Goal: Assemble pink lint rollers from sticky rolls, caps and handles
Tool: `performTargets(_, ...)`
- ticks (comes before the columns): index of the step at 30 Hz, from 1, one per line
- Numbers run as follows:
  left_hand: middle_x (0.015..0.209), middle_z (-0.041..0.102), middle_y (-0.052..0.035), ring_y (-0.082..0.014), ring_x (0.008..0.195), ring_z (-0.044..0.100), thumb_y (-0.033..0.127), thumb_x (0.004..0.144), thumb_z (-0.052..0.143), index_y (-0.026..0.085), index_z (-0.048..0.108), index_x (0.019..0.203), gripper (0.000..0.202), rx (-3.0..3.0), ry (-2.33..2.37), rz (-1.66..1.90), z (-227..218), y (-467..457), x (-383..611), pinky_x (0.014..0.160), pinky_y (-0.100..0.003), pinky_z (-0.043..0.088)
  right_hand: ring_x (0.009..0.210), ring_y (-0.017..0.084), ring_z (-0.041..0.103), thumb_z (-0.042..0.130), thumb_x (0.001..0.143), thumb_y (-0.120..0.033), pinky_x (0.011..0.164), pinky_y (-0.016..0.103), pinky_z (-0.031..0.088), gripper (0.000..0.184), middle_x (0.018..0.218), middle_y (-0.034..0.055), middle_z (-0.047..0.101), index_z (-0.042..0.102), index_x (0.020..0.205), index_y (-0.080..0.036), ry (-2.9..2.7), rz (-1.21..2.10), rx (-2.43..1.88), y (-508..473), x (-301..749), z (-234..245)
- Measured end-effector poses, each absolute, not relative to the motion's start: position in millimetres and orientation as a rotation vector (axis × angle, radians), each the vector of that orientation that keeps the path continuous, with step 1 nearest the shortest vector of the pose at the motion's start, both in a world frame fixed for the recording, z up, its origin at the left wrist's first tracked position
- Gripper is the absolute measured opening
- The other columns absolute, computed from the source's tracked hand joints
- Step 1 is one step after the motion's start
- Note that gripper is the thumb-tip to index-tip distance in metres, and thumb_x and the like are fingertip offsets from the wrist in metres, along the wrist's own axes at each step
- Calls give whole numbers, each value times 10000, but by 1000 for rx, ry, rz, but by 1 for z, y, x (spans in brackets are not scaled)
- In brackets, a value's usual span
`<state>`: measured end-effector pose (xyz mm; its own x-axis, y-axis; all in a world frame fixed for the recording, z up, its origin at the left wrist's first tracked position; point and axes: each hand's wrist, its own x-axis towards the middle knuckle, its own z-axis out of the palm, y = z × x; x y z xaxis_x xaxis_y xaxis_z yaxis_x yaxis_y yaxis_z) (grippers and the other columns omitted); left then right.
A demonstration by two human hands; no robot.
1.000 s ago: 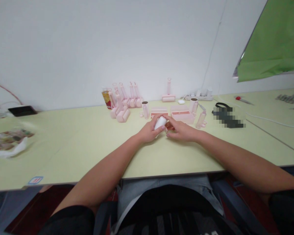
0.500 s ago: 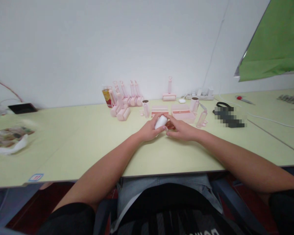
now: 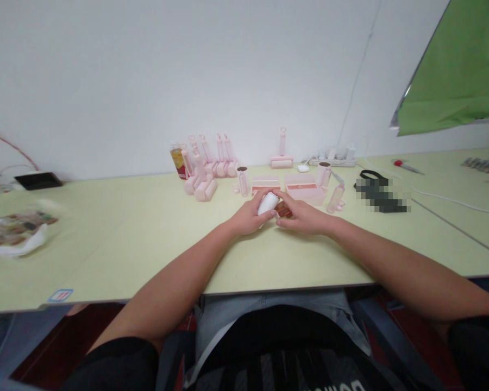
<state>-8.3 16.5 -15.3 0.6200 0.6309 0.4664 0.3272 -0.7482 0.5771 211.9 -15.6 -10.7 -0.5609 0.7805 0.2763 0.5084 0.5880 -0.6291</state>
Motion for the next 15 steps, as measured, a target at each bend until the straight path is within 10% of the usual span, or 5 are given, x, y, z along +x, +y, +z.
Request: performTargets(15, 1439, 480, -132, -283, 1251, 511, 506, 875, 577, 207, 362, 1461, 691, 2398, 743, 935, -14, 16, -8, 1063, -430, 387, 976, 232, 675, 640, 842, -272, 854, 390, 526, 844, 1170, 107, 672, 175, 1546, -249, -2283, 667, -1012, -16, 212, -10)
